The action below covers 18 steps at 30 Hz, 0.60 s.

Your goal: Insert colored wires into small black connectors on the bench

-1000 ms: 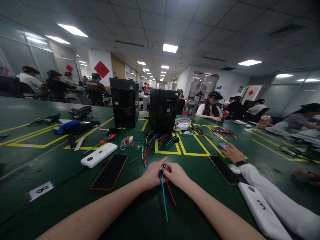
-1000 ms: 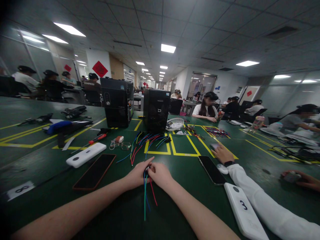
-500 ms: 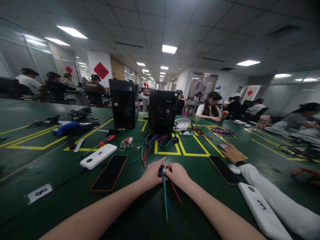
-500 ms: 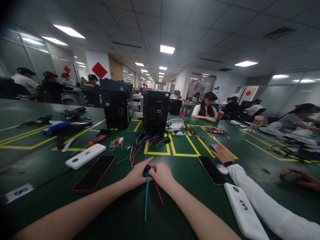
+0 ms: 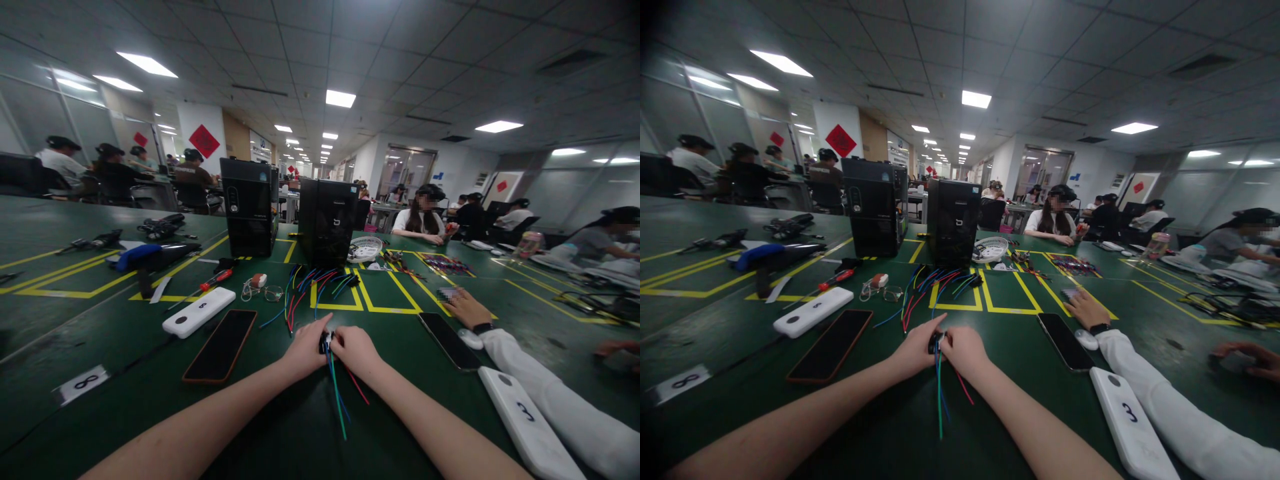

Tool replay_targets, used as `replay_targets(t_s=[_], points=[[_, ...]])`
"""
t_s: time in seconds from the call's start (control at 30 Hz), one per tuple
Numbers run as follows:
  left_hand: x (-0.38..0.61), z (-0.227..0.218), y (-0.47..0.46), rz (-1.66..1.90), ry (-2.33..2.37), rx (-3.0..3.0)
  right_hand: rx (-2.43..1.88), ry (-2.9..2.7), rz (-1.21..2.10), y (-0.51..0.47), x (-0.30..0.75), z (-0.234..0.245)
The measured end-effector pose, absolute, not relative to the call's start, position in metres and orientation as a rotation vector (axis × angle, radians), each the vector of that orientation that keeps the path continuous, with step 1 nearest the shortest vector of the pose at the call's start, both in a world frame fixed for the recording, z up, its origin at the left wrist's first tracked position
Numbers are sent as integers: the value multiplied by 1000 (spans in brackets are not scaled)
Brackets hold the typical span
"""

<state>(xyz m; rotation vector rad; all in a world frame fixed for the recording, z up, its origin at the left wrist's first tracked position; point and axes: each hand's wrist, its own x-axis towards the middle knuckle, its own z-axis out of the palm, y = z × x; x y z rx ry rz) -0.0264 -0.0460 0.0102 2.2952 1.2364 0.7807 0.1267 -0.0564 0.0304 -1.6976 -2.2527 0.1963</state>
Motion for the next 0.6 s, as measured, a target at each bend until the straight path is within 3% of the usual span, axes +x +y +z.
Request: replay_targets(t_s=[0.23,0.37,0.6], points=[[-26,10,-44,781,1263,2295,-1638,-2062,436,-49,134,44],[-26,9,-44,806,1264,2290,-1581,-1963,341,-44,145,57],[-27,9,-45,789,1260,2259,-1905,-2170,197,-42,147,40]])
